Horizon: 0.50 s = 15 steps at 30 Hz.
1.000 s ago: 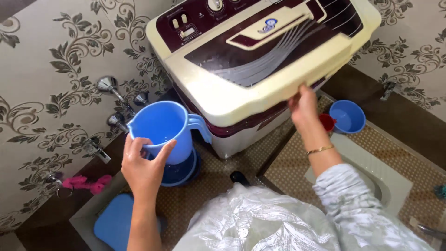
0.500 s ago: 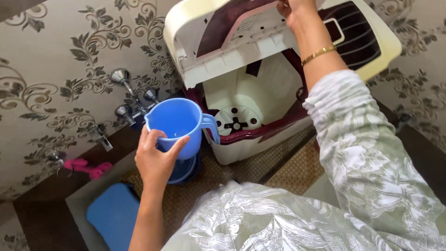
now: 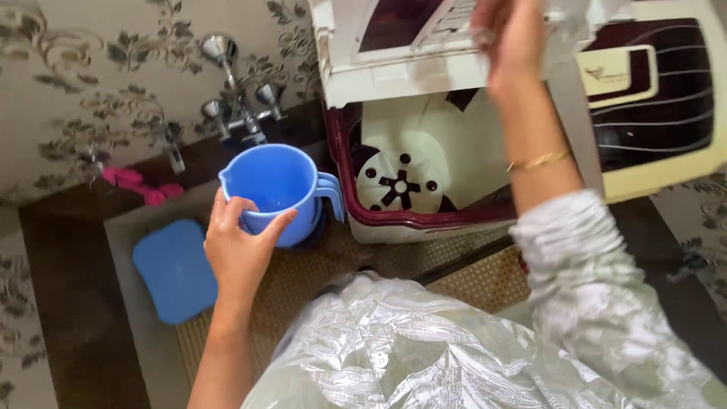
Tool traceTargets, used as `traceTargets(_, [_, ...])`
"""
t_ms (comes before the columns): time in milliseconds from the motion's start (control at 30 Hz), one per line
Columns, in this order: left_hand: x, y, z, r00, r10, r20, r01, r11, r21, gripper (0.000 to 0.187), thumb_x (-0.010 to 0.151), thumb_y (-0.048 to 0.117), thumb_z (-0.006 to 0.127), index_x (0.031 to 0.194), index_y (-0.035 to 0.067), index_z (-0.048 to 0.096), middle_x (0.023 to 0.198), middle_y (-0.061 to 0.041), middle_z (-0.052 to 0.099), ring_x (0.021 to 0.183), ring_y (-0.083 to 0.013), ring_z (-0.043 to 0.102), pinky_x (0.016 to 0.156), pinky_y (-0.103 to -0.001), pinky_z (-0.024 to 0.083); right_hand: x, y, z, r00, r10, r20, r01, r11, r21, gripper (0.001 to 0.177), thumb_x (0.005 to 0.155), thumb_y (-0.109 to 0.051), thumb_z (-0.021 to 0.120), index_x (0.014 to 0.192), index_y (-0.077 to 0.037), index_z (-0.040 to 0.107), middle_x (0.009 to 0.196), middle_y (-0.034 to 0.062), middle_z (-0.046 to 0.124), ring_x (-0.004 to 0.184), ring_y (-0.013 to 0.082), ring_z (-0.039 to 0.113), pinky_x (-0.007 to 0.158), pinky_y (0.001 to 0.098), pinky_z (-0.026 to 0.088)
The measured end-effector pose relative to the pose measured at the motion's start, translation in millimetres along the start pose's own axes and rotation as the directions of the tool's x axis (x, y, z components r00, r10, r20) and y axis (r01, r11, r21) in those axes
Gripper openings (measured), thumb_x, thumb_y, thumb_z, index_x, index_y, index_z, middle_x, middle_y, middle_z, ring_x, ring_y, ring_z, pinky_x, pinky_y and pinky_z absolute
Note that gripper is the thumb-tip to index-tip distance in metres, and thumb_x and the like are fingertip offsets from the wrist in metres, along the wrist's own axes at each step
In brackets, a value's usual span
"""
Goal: Cleaning and rinsing a semi-automatic washing machine inside a bathroom using a blue plastic mug.
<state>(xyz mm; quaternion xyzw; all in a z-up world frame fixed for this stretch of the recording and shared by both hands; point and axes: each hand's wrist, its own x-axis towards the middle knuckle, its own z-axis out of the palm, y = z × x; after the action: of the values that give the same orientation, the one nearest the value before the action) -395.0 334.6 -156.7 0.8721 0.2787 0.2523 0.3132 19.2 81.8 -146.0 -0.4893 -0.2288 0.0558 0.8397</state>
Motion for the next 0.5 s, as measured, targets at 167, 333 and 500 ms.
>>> traceTargets(167, [-9.8,-20.7,-5.0,0.998,0.004,-0.056,0.000,0.998,0.060,0.050,0.071,0.040,0.093,0.082,0.003,0.062,0.111,-0.010,0.067,0.089,-0.0323,0.068,0.071,-0.044,0.054,-113.7,108.0,125.3,0.848,0.477,0.231,-0.371,0.846,-0.383,0.034,0.104,-0.036,0.046,0.100,-0.012,0.069,0.085,0.0020,0.073,0.074,0.0105,0.068,0.065,0.0271,0.055])
traceTargets(333, [-14.2,-67.7,-24.8,0.993,-0.058,-0.105,0.066,0.995,0.081,0.052,0.070,0.041,0.093,0.079,0.003,0.059,0.112,-0.011,0.066,0.088,-0.0325,0.068,0.071,-0.044,0.054,-209.0,171.2,216.3,0.745,0.569,0.347,-0.178,0.671,-0.720,0.046,0.105,-0.049,0.055,0.096,-0.006,0.071,0.088,0.0056,0.072,0.080,0.0107,0.063,0.074,0.0275,0.053])
traceTargets(500, [-19.0,-149.5,-41.9,0.990,-0.131,-0.055,0.134,0.989,0.064,0.052,0.068,0.041,0.092,0.085,0.004,0.061,0.123,-0.014,0.067,0.092,-0.0334,0.069,0.074,-0.044,0.055,-249.4,222.5,267.3,0.387,0.881,0.272,-0.697,0.473,-0.540,0.045,0.100,-0.051,0.056,0.101,-0.009,0.072,0.093,0.0008,0.072,0.077,0.0106,0.062,0.075,0.0265,0.051])
